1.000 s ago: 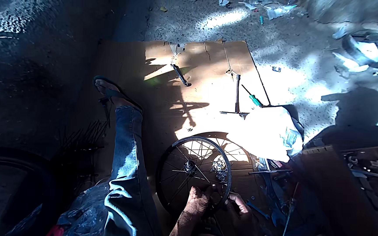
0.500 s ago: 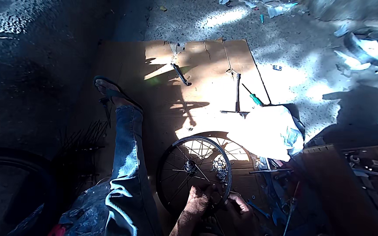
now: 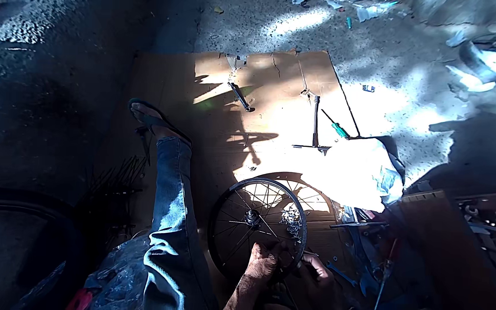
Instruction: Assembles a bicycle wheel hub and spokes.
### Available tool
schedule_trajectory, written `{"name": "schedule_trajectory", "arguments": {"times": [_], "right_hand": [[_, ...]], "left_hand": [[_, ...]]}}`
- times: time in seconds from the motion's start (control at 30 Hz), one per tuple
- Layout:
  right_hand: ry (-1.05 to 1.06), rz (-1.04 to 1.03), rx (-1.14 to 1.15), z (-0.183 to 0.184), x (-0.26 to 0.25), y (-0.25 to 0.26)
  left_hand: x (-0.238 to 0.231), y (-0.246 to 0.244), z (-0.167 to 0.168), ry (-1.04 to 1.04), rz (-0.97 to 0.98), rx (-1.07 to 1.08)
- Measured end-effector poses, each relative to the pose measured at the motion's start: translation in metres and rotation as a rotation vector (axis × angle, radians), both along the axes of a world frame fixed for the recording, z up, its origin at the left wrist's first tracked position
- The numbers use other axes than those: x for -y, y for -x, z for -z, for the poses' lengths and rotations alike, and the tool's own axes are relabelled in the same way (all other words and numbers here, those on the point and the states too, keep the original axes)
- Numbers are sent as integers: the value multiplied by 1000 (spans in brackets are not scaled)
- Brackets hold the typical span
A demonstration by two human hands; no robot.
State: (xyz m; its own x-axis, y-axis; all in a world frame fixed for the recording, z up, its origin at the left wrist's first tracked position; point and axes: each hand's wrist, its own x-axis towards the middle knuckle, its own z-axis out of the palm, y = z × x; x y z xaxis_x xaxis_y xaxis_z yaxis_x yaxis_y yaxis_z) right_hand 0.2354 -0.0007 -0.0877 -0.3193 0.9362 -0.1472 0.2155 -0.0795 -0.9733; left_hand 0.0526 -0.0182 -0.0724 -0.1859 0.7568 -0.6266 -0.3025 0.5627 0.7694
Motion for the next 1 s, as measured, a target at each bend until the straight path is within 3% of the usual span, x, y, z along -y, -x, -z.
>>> {"name": "schedule_trajectory", "arguments": {"times": [0.33,0.5,0.63,0.73,0.83,0.9,0.93,1.0], "right_hand": [[33,29,-59,3,-2,1],[356,147,-263,0,-2,3],[156,101,-156,-10,2,3],[63,41,-74,-9,1,2],[18,43,-95,-4,-4,1],[8,63,-109,-3,-6,4],[26,66,-107,-5,-7,5],[30,49,-112,-7,-7,6]], "left_hand": [[0,1,-3,5,-16,47],[0,2,-1,-7,11,42],[0,3,-6,4,9,33],[-4,8,-17,107,177,-264],[-9,4,-45,197,559,-925],[-2,3,-47,-162,633,-1334],[-4,9,-45,-386,679,-1408],[-14,23,-44,-622,888,-1320]]}}
